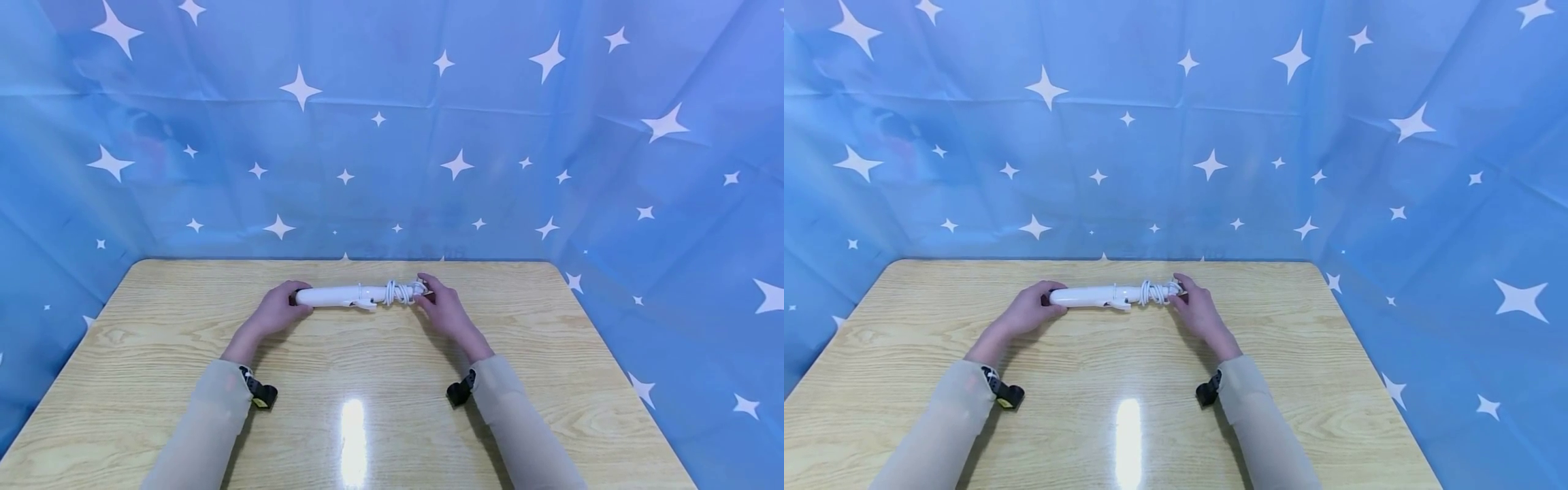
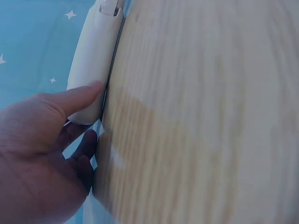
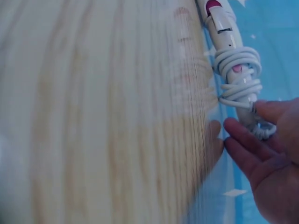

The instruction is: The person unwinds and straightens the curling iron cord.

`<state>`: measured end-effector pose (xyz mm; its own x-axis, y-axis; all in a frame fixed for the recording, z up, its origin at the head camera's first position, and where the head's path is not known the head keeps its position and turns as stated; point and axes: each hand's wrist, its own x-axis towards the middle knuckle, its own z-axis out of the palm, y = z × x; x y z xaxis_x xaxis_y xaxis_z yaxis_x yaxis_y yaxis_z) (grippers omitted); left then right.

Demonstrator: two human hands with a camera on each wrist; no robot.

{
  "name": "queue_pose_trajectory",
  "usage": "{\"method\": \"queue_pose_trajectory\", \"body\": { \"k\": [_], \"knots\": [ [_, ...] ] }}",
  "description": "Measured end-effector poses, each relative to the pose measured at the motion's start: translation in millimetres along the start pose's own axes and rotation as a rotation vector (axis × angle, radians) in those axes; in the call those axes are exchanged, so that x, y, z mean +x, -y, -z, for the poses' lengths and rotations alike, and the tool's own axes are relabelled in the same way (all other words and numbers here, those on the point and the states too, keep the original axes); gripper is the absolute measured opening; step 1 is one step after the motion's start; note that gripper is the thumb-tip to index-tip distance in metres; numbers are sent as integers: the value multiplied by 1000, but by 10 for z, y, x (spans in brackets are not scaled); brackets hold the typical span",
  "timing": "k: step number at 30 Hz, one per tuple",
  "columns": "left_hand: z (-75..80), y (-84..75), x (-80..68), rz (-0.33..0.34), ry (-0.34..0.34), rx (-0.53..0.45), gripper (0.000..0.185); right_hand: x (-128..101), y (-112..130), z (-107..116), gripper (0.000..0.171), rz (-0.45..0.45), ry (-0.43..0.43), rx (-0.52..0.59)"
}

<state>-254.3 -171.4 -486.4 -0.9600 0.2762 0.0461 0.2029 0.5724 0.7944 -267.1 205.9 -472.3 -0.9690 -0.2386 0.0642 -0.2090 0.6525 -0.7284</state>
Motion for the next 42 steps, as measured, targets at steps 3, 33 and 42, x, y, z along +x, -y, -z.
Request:
{"method": "queue_pose_trajectory", "body": {
  "k": [3,33,42],
  "knots": [
    [16,0,-17,20,15,-26,42,12,6,-15,54,-6,-9,43],
    [13,-102,-173,167,22,-448,50,-238,131,88,39,-41,-37,306],
    [39,-200,-187,234,83,-770,48,-343,225,226,39,-33,-59,483]
  ]
}}
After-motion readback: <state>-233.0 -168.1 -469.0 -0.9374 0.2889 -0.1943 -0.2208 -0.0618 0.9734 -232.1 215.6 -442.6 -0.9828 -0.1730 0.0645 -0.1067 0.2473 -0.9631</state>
